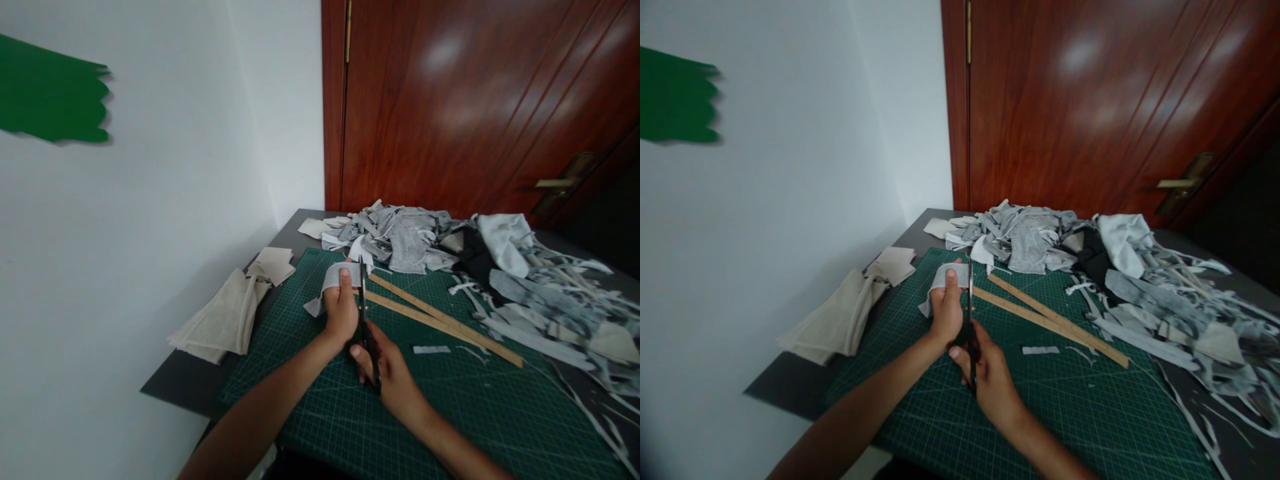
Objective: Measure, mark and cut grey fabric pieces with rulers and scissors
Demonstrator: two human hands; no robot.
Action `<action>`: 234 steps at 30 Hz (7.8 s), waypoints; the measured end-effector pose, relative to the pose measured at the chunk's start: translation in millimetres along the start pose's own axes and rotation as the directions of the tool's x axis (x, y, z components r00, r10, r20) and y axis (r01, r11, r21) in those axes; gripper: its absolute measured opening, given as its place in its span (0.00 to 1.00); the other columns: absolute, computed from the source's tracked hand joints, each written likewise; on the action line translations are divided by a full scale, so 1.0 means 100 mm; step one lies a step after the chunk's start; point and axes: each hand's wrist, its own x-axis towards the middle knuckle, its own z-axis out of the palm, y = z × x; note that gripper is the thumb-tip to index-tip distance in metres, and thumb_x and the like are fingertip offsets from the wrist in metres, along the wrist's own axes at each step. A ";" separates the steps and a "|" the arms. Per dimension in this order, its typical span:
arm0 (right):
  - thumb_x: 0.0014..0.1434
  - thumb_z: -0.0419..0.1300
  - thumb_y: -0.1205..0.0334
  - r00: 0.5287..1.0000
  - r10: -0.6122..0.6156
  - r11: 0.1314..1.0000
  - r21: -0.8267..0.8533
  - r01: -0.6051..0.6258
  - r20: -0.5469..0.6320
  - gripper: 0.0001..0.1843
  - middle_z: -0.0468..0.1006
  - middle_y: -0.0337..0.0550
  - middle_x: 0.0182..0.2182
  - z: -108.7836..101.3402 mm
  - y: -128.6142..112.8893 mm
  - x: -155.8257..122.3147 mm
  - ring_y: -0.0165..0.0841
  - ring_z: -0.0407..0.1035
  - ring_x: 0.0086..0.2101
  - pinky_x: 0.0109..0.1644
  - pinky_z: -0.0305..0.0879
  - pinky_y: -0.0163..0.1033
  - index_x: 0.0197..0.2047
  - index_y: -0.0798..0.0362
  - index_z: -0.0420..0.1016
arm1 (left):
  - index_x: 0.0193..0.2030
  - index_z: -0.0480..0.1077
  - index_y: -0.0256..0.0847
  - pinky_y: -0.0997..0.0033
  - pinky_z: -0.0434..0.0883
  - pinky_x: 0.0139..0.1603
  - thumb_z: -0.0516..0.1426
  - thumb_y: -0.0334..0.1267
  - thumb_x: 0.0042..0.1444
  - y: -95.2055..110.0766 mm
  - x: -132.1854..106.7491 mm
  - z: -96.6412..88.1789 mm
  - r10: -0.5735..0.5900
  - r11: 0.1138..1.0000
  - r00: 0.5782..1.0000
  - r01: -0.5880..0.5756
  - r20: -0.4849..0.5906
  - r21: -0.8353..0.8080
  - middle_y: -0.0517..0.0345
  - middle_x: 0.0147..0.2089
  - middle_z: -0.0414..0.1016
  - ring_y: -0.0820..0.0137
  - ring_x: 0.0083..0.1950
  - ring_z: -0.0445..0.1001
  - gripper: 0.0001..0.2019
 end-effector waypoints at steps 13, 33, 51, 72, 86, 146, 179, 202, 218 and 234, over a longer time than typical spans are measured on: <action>0.61 0.68 0.38 1.000 -0.003 0.998 0.062 0.004 -0.011 0.33 0.66 0.30 0.24 0.02 -0.09 0.01 0.25 0.57 0.19 0.19 0.61 0.31 0.58 0.55 0.73 | 0.58 0.76 0.38 0.60 0.72 0.60 0.52 0.63 0.68 -0.05 0.02 -0.01 -0.007 1.000 1.000 0.006 0.006 0.022 0.43 0.55 0.81 0.56 0.59 0.78 0.30; 0.50 0.76 0.48 0.897 -0.127 0.991 -0.009 0.137 -0.423 0.38 0.68 0.28 0.23 -0.60 -0.42 0.35 0.29 0.59 0.22 0.22 0.54 0.34 0.59 0.50 0.67 | 0.54 0.79 0.40 0.59 0.68 0.64 0.61 0.55 0.64 -0.15 -0.32 0.11 -0.112 0.985 0.888 0.159 0.446 -0.069 0.47 0.52 0.81 0.57 0.58 0.76 0.22; 0.41 0.79 0.41 0.976 0.155 0.975 -0.134 -0.176 -0.153 0.48 0.74 0.31 0.21 -1.13 -0.55 0.37 0.28 0.64 0.18 0.19 0.58 0.33 0.60 0.54 0.72 | 0.45 0.69 0.39 0.63 0.78 0.39 0.64 0.49 0.57 0.05 0.33 -0.08 -0.373 0.782 0.903 0.430 0.213 -0.451 0.58 0.30 0.78 0.66 0.31 0.79 0.18; 0.46 0.79 0.49 0.961 -0.093 0.995 0.021 0.102 -0.261 0.42 0.76 0.30 0.27 -0.67 -0.37 0.38 0.29 0.67 0.23 0.24 0.62 0.34 0.59 0.47 0.65 | 0.32 0.73 0.40 0.73 0.69 0.18 0.68 0.58 0.52 0.22 0.26 -0.31 -0.590 0.795 0.219 0.327 0.777 0.511 0.61 0.21 0.71 0.72 0.18 0.68 0.22; 0.43 0.78 0.43 0.809 0.028 0.978 0.185 0.100 -0.587 0.40 0.67 0.22 0.21 -0.85 -0.30 0.53 0.24 0.58 0.17 0.20 0.53 0.30 0.51 0.49 0.64 | 0.33 0.76 0.38 0.71 0.63 0.27 0.62 0.69 0.54 0.10 0.10 -0.08 -0.445 0.800 0.300 0.556 0.844 0.224 0.53 0.28 0.72 0.69 0.28 0.69 0.31; 0.64 0.64 0.34 0.996 -0.042 0.999 -0.009 0.043 0.084 0.41 0.64 0.33 0.29 -0.10 -0.18 0.02 0.29 0.57 0.24 0.26 0.55 0.34 0.68 0.54 0.65 | 0.19 0.64 0.43 0.74 0.57 0.16 0.56 0.70 0.59 0.09 0.09 -0.01 -0.283 0.958 0.959 0.283 -0.003 0.048 0.63 0.14 0.60 0.75 0.15 0.60 0.32; 0.61 0.66 0.35 0.998 0.043 0.999 -0.026 -0.042 0.043 0.44 0.64 0.29 0.24 -0.08 -0.17 0.01 0.26 0.56 0.20 0.20 0.59 0.32 0.69 0.55 0.63 | 0.18 0.64 0.43 0.74 0.58 0.16 0.55 0.70 0.60 0.05 0.10 -0.02 -0.273 0.961 0.962 0.272 0.025 0.043 0.62 0.14 0.61 0.75 0.15 0.61 0.33; 0.61 0.68 0.37 0.998 0.052 0.999 -0.010 -0.051 0.044 0.41 0.64 0.29 0.24 -0.08 -0.17 0.02 0.25 0.55 0.19 0.18 0.59 0.31 0.67 0.54 0.67 | 0.18 0.65 0.42 0.75 0.58 0.16 0.53 0.69 0.62 0.01 0.11 -0.03 -0.281 0.957 0.960 0.280 0.006 0.075 0.62 0.14 0.61 0.75 0.15 0.62 0.34; 0.60 0.67 0.36 0.995 -0.031 0.999 -0.037 0.028 -0.100 0.39 0.65 0.26 0.19 -0.13 -0.22 0.08 0.25 0.57 0.14 0.15 0.58 0.30 0.64 0.54 0.67 | 0.21 0.70 0.42 0.69 0.66 0.26 0.56 0.65 0.61 -0.09 0.11 -0.07 -0.205 0.978 0.967 0.209 0.150 -0.007 0.58 0.18 0.69 0.69 0.21 0.68 0.29; 0.53 0.75 0.48 0.885 -0.132 0.987 0.026 0.160 -0.446 0.39 0.79 0.33 0.26 -0.35 -0.33 0.24 0.28 0.64 0.17 0.17 0.60 0.32 0.61 0.52 0.64 | 0.29 0.74 0.43 0.58 0.71 0.52 0.65 0.44 0.52 -0.02 -0.17 0.03 -0.008 1.000 0.984 0.013 0.179 -0.026 0.58 0.32 0.80 0.62 0.38 0.77 0.09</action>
